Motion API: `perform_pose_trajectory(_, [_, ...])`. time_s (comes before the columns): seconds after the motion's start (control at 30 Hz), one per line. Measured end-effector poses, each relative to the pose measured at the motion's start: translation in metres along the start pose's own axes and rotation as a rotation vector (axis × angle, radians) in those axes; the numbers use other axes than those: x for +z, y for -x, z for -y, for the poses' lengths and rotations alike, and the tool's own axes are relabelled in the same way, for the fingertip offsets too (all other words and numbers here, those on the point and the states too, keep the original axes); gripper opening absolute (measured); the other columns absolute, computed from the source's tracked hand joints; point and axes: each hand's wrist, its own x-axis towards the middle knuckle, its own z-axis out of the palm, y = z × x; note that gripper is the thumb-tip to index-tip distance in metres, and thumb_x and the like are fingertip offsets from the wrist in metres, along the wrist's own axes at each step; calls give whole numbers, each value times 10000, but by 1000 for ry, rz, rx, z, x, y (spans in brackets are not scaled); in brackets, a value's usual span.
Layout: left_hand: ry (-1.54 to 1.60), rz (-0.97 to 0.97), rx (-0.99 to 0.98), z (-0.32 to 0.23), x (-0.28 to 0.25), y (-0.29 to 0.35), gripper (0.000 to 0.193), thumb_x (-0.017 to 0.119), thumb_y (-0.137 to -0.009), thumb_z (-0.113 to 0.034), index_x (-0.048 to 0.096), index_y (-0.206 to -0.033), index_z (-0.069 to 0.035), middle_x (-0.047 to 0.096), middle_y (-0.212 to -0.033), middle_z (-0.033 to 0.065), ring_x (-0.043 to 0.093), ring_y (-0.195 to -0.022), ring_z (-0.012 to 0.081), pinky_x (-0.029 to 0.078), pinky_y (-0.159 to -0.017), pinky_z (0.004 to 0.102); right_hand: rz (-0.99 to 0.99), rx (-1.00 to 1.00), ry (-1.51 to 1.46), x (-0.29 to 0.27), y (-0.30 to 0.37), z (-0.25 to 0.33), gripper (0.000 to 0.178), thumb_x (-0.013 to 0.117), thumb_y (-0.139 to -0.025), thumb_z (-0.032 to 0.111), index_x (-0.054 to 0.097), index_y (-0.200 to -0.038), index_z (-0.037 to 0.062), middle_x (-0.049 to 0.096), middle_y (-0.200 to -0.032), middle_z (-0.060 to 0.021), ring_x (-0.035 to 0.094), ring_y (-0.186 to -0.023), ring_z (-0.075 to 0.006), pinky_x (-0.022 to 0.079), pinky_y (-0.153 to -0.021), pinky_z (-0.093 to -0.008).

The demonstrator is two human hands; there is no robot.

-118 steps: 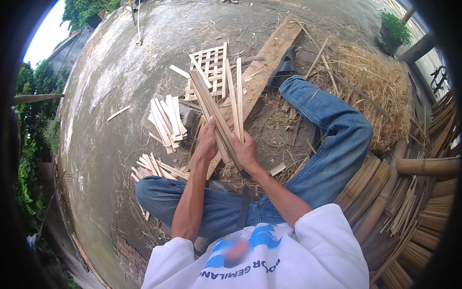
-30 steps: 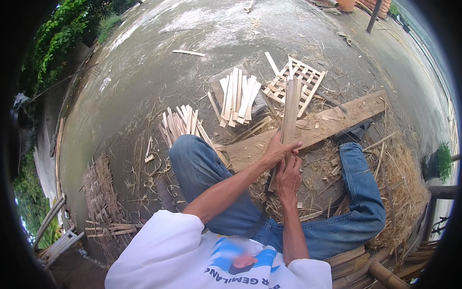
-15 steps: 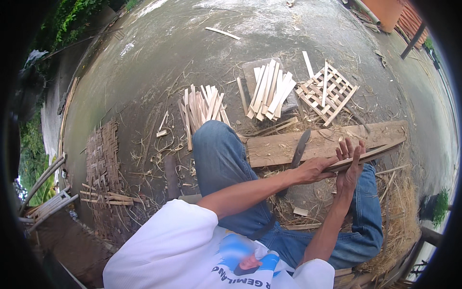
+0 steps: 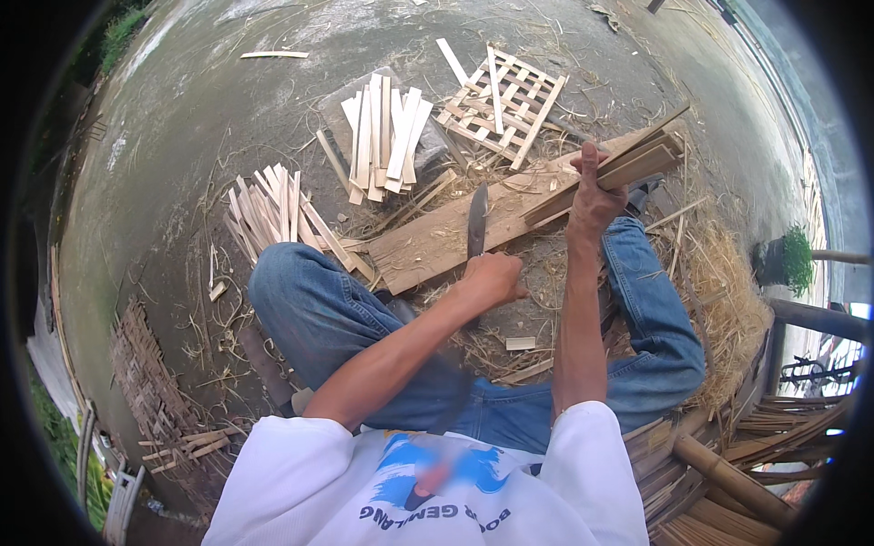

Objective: The person sits on the ground and uses a knife to split bamboo strips into thinner pieces. They repeatedly pick up strips, split them, and place the finished pieces into a pile.

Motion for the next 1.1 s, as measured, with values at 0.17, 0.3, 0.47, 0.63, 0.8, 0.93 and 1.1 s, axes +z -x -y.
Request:
perform_pose_trajectory(0.17, [-31,-40,67,-2,7,5,356,807,-758,-341,746,-954,-49,740,-950,177,724,-916,357,590,-771,460,63,106,29,-3,7,-48,270,722,-951,254,683,-857,3,709,-834,-60,669,-819,-124,532,-789,-279])
perform_pose_trajectory(0.3, [-37,10,82,3,11,0,469,798,-785,-418,683,-1066,-61,719,-967,187,699,-962,378,567,-802,482,83,78,-33,-17,1,-58,299,675,-983,279,658,-880,-1,677,-797,-47,652,-782,-121,534,-766,-286])
perform_pose_trajectory(0.47, [-43,-16,48,8,12,-1,440,782,-800,-414,681,-1036,-56,720,-954,182,702,-950,368,567,-796,482,112,24,-36,-24,4,-39,264,653,-1000,269,629,-945,12,629,-807,-38,624,-748,-138,523,-775,-300])
perform_pose_trajectory(0.63, [-45,1,25,9,10,-4,509,777,-808,-415,638,-1126,-43,713,-990,188,695,-978,370,563,-810,483,185,85,84,-28,11,-42,274,628,-1015,271,633,-986,-2,640,-826,-34,628,-774,-139,500,-795,-282])
perform_pose_trajectory(0.8, [30,-468,-36,8,21,-9,720,791,-793,-453,541,-1338,-53,704,-1016,201,685,-990,371,551,-838,478,130,177,-38,-42,12,-29,255,621,-1017,270,588,-897,48,549,-692,3,540,-650,-109,481,-691,-283])
perform_pose_trajectory(0.93, [215,-714,160,3,5,-16,740,813,-782,-463,555,-1339,-50,702,-1003,199,688,-927,354,543,-808,461,353,487,-201,-37,19,29,296,630,-1006,273,499,-794,113,430,-609,38,436,-521,-81,436,-546,-270])
perform_pose_trajectory(1.1, [691,-43,215,-7,-8,-14,489,783,-854,-411,665,-1121,-19,709,-900,89,662,-759,192,513,-693,334,461,807,-398,-51,4,27,310,628,-1003,345,519,-823,118,432,-596,58,451,-500,-65,481,-559,-257])
